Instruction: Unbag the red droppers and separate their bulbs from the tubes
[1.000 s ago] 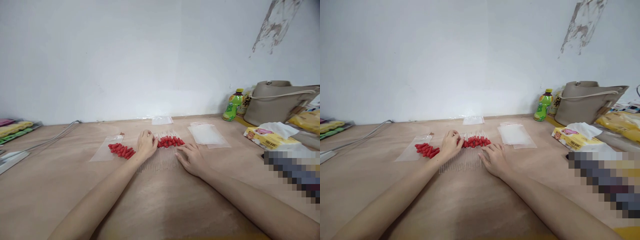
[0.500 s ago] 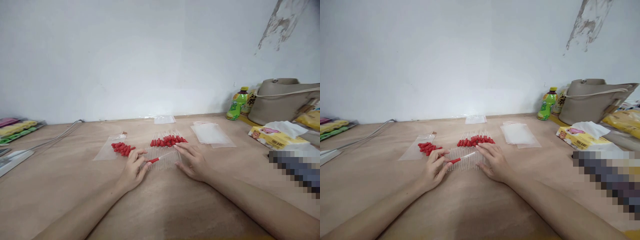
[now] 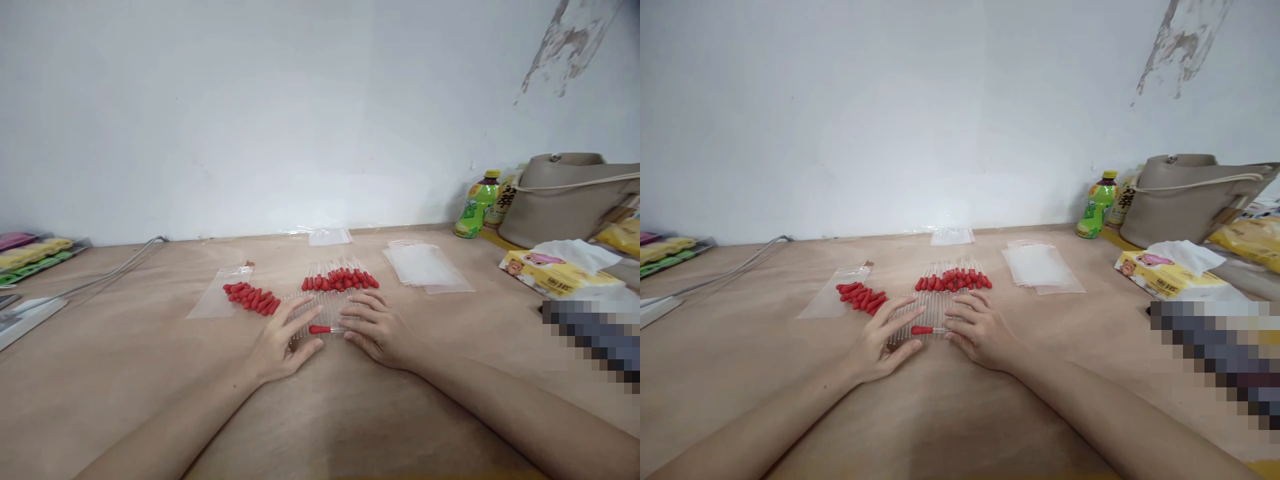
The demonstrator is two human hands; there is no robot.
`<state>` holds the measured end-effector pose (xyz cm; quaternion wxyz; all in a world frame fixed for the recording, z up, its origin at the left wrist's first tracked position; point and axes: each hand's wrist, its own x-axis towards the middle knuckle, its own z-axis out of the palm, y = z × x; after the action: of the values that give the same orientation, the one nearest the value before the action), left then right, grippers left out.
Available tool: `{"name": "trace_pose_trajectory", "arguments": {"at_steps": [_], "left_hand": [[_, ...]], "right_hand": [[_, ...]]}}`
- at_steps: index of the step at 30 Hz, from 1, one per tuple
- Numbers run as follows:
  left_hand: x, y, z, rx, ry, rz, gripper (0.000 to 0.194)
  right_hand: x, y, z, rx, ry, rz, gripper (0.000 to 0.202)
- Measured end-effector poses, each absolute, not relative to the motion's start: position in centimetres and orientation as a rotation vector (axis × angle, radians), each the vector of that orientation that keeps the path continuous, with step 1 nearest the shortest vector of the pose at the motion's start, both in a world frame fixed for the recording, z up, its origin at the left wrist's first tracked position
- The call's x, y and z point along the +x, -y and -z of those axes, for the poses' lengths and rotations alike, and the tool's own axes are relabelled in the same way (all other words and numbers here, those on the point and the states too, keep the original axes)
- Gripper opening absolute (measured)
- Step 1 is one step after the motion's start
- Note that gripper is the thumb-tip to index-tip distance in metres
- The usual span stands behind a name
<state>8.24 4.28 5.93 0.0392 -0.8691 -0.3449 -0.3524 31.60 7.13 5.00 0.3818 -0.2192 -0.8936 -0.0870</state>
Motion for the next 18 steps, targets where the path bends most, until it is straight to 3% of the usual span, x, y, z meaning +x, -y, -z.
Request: {"name": "trace_pose_trajectory", "arguments": {"at_steps": [2,8,18], "left_hand": [[8.8,-4.5,-5.7,-2.696,0.984,1.042,0.045],[9.6,-4.7,-4.7,-2.667,0.861,1.1,0.025],[9.9,-4.0,-5.3,-2.699,0.79,1.057,0.024]], "right_hand": [[31.6,-7.1,-5.0,-0.558,2.285,0.216,0.016],[31.2,-6.6,-5.0,-0.572,2.322,0.182,0.021],[30.4,-6.8,-3.6,-0.475,2.327,0.104,0.017]]}}
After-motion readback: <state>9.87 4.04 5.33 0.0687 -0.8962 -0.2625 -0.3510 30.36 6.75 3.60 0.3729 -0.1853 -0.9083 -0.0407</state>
